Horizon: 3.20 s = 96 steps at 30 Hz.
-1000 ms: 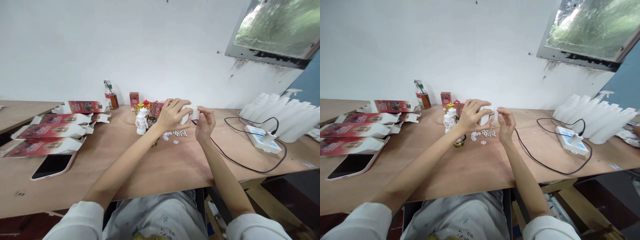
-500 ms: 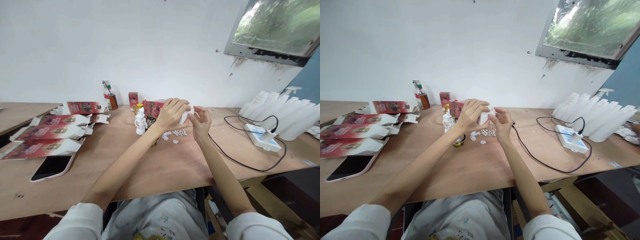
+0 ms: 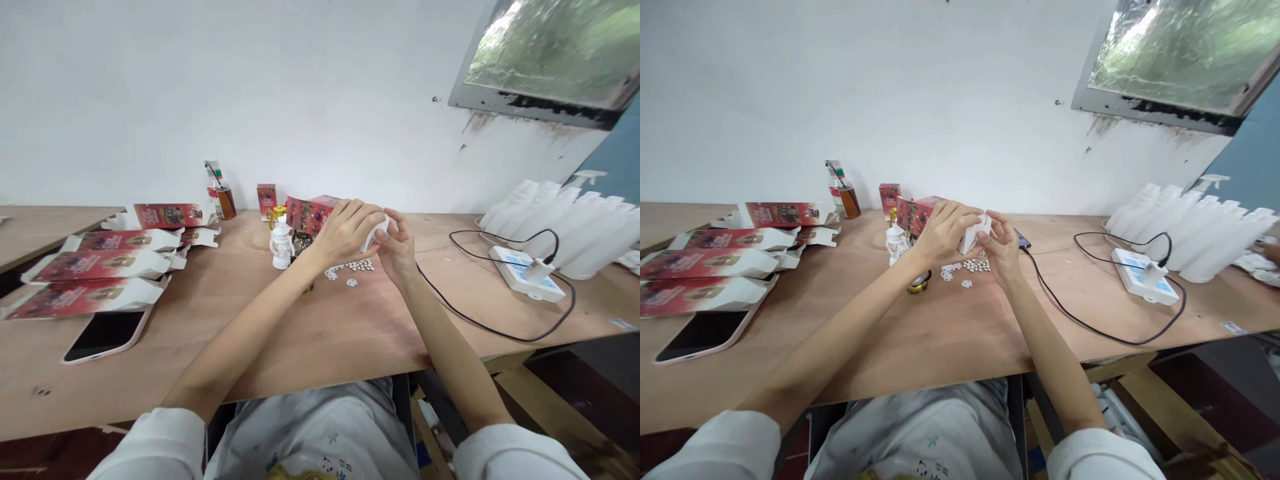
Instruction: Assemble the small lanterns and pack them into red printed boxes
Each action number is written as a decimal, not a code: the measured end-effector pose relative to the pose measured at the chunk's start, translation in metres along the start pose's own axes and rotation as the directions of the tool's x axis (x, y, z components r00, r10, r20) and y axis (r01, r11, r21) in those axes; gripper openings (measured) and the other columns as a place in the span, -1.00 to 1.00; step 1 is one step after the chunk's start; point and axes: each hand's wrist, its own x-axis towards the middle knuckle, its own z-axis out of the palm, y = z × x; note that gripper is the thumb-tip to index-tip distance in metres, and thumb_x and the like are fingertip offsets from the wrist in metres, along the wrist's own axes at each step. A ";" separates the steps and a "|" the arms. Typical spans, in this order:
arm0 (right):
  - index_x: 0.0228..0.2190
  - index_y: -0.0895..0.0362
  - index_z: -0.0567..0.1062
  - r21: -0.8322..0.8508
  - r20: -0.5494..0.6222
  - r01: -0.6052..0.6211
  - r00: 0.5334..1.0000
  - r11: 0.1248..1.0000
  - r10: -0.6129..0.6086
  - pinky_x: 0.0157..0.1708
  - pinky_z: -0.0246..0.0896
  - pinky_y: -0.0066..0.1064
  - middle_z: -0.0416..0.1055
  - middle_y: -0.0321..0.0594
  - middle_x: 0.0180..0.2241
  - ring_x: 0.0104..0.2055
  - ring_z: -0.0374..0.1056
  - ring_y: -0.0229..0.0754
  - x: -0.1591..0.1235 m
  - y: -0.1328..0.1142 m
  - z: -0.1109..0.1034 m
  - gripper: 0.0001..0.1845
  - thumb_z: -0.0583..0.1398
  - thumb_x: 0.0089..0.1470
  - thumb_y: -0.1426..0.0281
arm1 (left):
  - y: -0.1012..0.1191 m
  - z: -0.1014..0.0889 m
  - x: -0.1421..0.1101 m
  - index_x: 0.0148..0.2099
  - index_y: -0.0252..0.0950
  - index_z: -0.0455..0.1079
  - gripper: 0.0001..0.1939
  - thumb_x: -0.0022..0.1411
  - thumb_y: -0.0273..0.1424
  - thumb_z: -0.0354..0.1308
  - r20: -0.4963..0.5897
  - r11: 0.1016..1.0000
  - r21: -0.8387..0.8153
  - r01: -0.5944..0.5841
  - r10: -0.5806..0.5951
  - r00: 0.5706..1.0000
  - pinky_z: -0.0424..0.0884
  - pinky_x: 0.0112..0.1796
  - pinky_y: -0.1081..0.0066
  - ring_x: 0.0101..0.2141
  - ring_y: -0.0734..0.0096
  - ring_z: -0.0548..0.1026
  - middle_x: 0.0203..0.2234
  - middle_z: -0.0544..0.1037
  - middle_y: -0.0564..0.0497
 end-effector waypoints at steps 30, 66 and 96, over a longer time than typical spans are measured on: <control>-0.24 -0.04 0.40 -0.032 -0.054 0.017 0.998 0.999 -0.018 -0.24 0.38 -0.40 0.42 -0.35 -0.17 -0.15 0.38 -0.23 0.002 0.000 0.000 -0.49 0.43 -0.28 0.27 | -0.002 -0.001 -0.001 0.09 -0.24 0.14 -0.62 0.27 -0.25 0.04 0.121 0.998 -0.057 0.010 -0.003 0.993 0.18 -0.19 0.21 -0.18 0.19 0.30 -0.11 0.45 -0.13; -0.13 -0.06 0.42 -0.001 0.175 -0.174 0.969 0.985 0.171 -0.24 0.46 -0.26 0.44 -0.28 -0.07 -0.03 0.38 -0.10 0.001 -0.003 -0.016 -0.32 0.31 -0.28 -0.13 | 0.002 -0.009 0.009 0.04 -0.21 0.19 -0.56 0.21 -0.11 0.11 0.133 0.936 -0.342 0.083 -0.039 0.990 0.29 -0.10 0.18 -0.12 0.22 0.36 -0.12 0.49 -0.12; -0.15 -0.13 0.50 -0.665 0.615 0.699 0.713 0.264 -0.337 0.11 0.30 0.02 0.22 -0.22 0.10 0.29 0.05 0.06 -0.040 0.060 0.005 -0.65 0.29 -0.04 0.38 | 0.006 -0.094 0.007 0.24 -0.18 0.08 -0.21 -0.02 -0.28 0.30 0.354 0.775 -0.246 0.582 -0.487 0.798 0.41 -0.13 0.21 -0.15 0.22 0.43 -0.12 0.39 -0.04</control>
